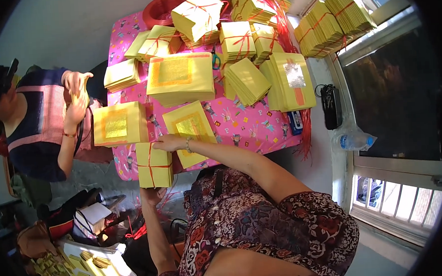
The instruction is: Bundling and tying stacks of yellow joss paper with red string.
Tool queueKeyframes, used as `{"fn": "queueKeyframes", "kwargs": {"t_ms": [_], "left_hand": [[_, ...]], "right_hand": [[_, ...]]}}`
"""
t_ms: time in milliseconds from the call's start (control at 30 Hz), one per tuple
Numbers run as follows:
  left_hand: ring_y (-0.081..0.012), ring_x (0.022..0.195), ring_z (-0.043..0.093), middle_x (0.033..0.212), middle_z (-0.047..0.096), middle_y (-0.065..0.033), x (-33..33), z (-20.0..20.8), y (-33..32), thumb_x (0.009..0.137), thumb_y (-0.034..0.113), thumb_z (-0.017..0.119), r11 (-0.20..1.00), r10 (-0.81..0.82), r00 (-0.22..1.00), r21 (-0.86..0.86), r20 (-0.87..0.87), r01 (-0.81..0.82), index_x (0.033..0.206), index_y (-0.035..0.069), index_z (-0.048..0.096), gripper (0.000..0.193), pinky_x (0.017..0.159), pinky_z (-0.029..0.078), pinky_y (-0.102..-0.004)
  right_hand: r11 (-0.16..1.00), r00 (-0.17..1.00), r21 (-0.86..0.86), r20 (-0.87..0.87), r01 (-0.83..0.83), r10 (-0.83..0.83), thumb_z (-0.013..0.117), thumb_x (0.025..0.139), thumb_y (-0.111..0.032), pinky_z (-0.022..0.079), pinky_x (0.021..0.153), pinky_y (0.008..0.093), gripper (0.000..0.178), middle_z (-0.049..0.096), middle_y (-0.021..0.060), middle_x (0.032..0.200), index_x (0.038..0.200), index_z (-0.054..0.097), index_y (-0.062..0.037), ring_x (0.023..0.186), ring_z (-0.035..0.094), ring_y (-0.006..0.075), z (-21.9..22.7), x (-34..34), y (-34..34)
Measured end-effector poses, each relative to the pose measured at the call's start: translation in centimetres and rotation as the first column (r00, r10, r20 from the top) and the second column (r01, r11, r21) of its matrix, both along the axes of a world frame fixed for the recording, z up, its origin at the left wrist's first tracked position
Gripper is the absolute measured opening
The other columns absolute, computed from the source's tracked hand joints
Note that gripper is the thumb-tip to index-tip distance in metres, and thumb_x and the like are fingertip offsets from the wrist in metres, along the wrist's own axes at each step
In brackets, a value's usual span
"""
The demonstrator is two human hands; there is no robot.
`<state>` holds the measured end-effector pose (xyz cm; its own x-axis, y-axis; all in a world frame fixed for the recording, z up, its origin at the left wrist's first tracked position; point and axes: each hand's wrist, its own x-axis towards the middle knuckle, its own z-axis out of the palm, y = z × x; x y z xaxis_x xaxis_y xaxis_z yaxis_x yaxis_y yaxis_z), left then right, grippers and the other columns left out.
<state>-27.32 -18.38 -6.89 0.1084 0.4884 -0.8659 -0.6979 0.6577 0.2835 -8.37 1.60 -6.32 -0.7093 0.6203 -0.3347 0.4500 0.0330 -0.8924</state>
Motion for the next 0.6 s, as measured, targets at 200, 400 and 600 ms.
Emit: {"fn": "queueKeyframes", "kwargs": {"t_ms": [200, 400, 600], "left_hand": [[-0.0319, 0.102, 0.06, 0.121, 0.057, -0.0095, 0.9, -1.0, -0.5, 0.081, 0.065, 0.05, 0.995, 0.102, 0.994, -0.006, -0.037, -0.102, 0.127, 0.013, 0.051, 0.069, 0.085, 0.049, -0.0462], [-0.0364, 0.104, 0.056, 0.124, 0.051, -0.0145, 1.6, -2.9, -3.7, 0.089, 0.055, 0.046, 0.922, 0.358, 0.93, -0.123, -0.086, -0.366, 0.133, 0.007, 0.037, 0.065, 0.083, 0.048, -0.0458], [-0.0219, 0.078, 0.058, 0.098, 0.063, -0.0088, 2.0, 1.2, -6.8, 0.095, 0.039, 0.044, 0.989, -0.131, 0.854, -0.127, -0.503, 0.077, 0.109, 0.006, 0.058, 0.038, 0.066, 0.045, -0.0333]], "right_hand": [[0.995, 0.998, 0.078, -0.016, 0.062, -0.061, 0.051, 0.088, -0.047, 0.044, 0.092, 0.0424, 0.056, 0.059, 0.0225, 0.113, 0.117, 0.057, 0.0009, 0.105, 0.057, 0.036, 2.3, 2.5, -1.2], [0.879, 0.855, 0.158, -0.359, 0.45, -0.374, 0.059, 0.088, -0.019, 0.05, 0.082, 0.0344, 0.026, 0.062, 0.0155, 0.101, 0.109, 0.06, -0.0028, 0.096, 0.062, 0.0262, 4.2, 10.8, -2.7], [0.591, 0.654, 0.28, -0.289, 0.756, -0.699, 0.059, 0.086, -0.006, 0.053, 0.069, 0.0304, 0.021, 0.061, 0.0105, 0.098, 0.106, 0.06, -0.0069, 0.089, 0.063, 0.02, 2.3, 23.9, -3.3]]}}
